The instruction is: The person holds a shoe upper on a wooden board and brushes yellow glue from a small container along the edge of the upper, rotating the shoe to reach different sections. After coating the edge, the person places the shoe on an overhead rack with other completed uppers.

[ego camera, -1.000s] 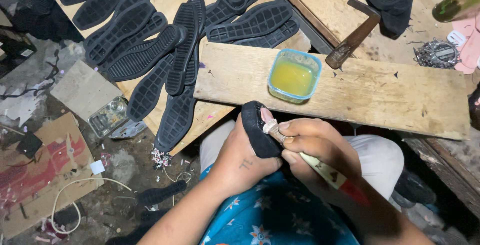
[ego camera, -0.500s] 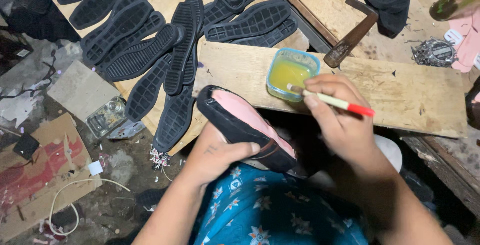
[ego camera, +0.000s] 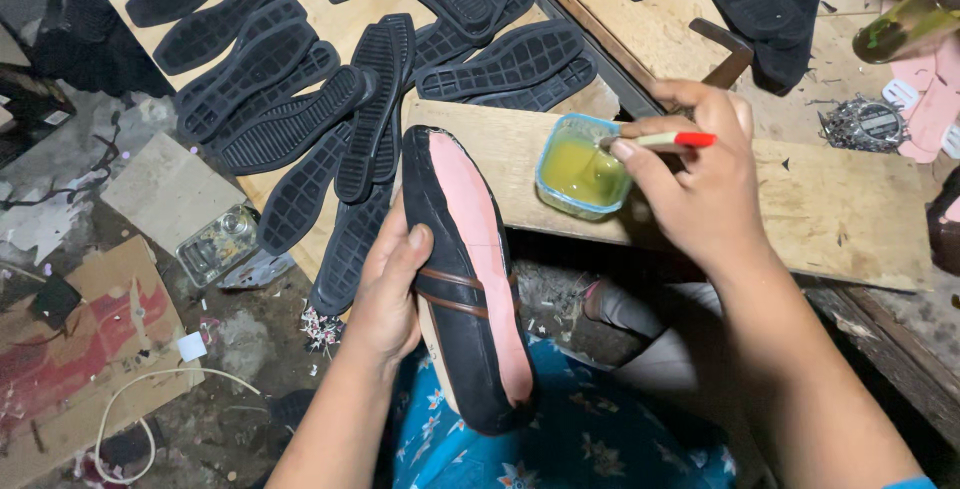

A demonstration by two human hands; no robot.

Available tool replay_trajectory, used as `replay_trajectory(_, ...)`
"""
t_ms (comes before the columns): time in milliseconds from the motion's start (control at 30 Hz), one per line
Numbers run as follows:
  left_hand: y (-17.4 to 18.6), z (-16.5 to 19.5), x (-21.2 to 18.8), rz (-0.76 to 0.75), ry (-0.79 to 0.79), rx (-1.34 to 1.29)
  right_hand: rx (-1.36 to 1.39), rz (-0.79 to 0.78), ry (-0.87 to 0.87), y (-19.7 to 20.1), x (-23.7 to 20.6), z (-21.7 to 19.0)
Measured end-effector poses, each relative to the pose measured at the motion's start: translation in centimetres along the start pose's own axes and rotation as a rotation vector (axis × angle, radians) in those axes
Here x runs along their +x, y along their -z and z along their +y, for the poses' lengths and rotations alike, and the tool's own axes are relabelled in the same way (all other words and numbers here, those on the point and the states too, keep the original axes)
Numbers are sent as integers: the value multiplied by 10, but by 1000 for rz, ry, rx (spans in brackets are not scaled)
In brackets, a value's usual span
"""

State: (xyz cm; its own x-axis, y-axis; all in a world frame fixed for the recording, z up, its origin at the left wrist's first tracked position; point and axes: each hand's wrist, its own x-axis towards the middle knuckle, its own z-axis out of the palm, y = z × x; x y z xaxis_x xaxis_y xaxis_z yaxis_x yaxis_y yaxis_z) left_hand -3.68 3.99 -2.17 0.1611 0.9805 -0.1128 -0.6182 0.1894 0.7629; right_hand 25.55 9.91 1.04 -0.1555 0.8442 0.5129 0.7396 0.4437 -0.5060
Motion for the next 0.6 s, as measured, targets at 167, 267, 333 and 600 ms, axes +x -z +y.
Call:
replay_trajectory(167,-9,3,8,-107,-31,131,345,-133,-575,21,-21,-19)
replay_trajectory(267,-17,5,13,-210,-103,255,221,-118,-651,21,-25,-17)
replay_trajectory(333,-24,5,15,-227,-83,293,358,-130,-723,20,-25,-14)
replay_trajectory(600,-52,2,13,-311,-81,477,1122,233,-419,16,-30,-41)
